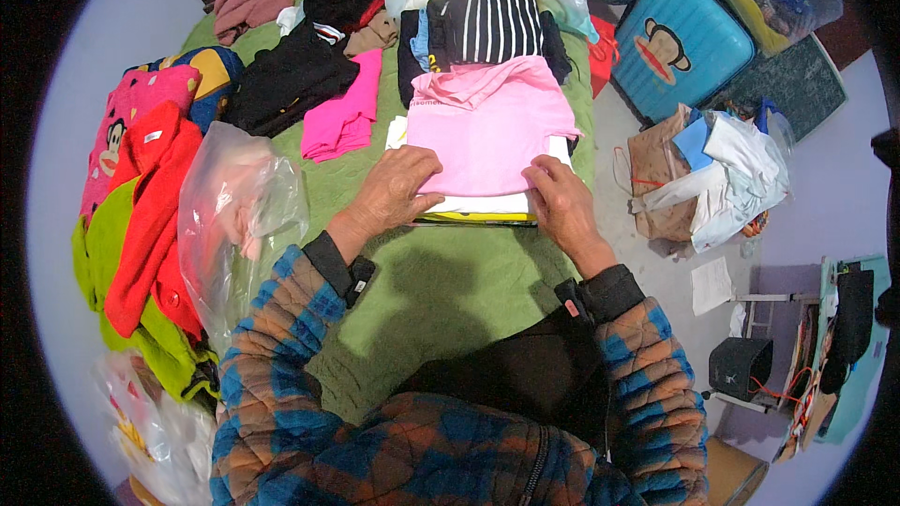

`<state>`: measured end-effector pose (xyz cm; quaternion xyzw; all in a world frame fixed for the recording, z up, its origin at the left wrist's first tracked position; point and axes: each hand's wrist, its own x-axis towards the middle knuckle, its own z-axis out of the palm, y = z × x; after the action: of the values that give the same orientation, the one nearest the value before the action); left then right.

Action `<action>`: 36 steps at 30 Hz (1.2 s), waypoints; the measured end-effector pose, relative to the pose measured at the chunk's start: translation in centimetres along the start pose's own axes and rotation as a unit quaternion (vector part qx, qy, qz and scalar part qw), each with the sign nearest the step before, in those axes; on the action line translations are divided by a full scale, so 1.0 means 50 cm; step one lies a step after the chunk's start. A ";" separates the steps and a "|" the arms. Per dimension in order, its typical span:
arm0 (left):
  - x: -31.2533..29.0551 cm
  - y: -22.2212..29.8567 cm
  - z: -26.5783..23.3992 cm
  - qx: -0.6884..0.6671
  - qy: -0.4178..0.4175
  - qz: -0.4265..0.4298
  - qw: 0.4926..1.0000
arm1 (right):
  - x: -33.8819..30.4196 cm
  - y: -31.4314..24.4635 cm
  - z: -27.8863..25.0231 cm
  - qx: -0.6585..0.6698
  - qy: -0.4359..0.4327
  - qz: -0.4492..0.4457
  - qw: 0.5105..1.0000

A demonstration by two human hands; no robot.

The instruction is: The person folds a pink t-shirt, a pink lace garment, and a pink ribbed sweater on a green mat. They smooth and align each item, then place them into a neat stack.

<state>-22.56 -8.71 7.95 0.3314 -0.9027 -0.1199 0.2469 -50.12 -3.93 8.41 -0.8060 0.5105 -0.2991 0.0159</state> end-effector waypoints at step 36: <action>0.043 0.098 0.015 -0.047 0.184 0.043 0.981 | 0.063 -0.141 0.043 0.027 0.037 -0.005 0.999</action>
<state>-27.03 -6.42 9.96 0.2970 -0.8486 -0.0889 0.4287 -42.36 -3.76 10.47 -0.7962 0.4984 -0.3426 0.0172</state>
